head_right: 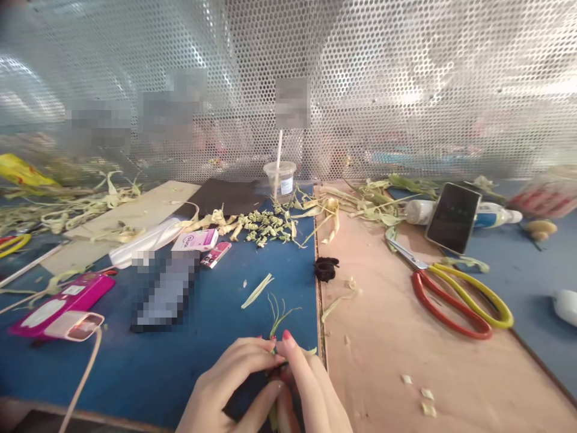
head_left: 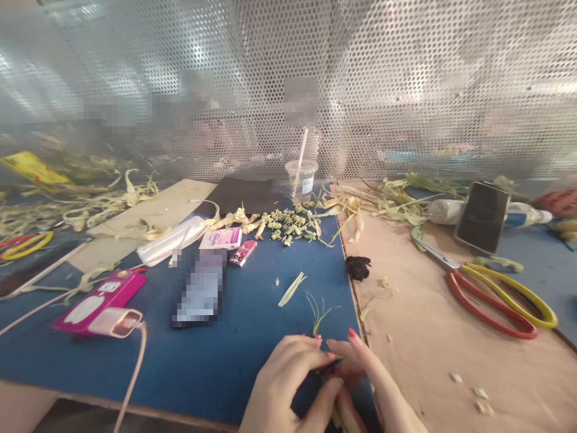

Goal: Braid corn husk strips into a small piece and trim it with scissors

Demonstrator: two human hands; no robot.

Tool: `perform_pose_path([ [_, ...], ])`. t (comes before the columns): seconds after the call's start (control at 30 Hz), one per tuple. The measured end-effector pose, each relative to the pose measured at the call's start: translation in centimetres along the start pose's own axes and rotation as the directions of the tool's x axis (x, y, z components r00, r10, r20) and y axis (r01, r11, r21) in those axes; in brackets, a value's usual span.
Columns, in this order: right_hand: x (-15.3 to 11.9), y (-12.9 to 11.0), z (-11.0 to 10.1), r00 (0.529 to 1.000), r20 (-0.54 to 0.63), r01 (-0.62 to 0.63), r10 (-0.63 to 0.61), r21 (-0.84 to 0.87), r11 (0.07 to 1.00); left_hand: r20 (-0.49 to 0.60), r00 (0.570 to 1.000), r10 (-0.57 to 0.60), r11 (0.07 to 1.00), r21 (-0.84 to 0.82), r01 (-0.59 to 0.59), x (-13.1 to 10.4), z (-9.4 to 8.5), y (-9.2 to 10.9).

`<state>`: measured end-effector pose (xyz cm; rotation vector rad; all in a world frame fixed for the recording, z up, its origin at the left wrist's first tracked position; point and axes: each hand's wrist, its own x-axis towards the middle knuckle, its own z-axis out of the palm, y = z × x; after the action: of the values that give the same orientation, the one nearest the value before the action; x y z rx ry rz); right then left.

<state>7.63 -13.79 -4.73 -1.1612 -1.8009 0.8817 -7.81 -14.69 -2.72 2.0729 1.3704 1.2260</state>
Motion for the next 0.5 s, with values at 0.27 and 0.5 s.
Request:
perform_pose_path([
  [0.27, 1.0, 1.0, 1.4, 0.999, -0.017, 0.036, -0.035, 0.013, 0.999, 0.054, 0.994, -0.098, 0.995, 0.039, 0.096, 0.0, -0.6, -0.2],
  [0.5, 0.9, 1.5, 1.8, 0.992, -0.059, 0.109, -0.111, -0.038, 0.993, 0.043, 0.999, -0.027, 0.999, 0.04, 0.025, 0.0, -0.6, 0.0],
])
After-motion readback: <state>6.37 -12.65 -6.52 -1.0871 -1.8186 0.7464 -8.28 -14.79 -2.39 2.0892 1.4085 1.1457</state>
